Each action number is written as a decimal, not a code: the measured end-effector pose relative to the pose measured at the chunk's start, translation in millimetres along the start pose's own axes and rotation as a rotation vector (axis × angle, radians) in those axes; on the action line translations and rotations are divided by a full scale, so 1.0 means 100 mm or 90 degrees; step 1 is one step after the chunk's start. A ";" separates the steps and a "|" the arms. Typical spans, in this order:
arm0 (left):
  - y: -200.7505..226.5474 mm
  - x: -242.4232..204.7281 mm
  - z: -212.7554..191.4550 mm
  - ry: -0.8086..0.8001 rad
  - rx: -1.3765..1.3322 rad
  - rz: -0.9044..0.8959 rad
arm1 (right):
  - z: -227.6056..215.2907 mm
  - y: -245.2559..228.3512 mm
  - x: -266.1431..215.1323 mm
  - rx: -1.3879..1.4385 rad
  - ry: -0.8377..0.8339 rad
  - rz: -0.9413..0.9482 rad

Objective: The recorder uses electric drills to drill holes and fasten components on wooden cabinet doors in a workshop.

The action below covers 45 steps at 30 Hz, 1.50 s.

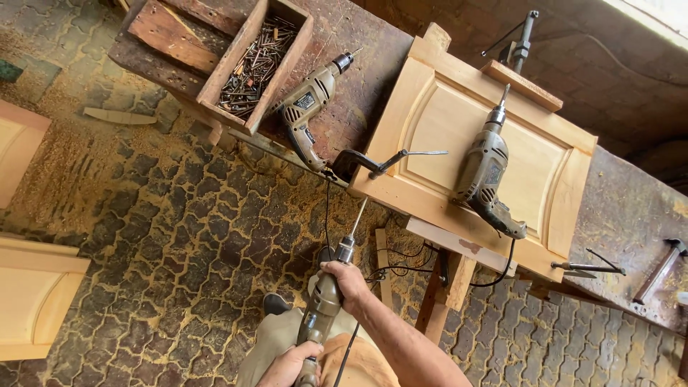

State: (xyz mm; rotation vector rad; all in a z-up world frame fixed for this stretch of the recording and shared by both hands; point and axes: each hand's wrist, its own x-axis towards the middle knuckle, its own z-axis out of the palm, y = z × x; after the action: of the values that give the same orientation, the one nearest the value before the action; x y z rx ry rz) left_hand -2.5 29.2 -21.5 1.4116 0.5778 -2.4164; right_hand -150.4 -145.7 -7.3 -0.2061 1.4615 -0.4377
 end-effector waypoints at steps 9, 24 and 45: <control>-0.08 -0.31 0.00 0.002 0.012 0.040 | 0.06 0.20 -0.10 0.018 0.004 0.029; 0.38 -0.36 0.56 0.097 0.128 0.059 | -0.12 -0.29 0.21 0.031 -0.011 0.010; 0.48 -0.35 0.68 0.068 0.063 0.036 | -0.12 -0.50 0.24 -0.036 -0.012 0.007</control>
State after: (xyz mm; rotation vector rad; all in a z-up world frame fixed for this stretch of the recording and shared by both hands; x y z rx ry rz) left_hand -16.5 -43.6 29.1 1.5826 0.4406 -2.3663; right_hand -169.4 -199.3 -10.6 -0.2469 1.4564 -0.3846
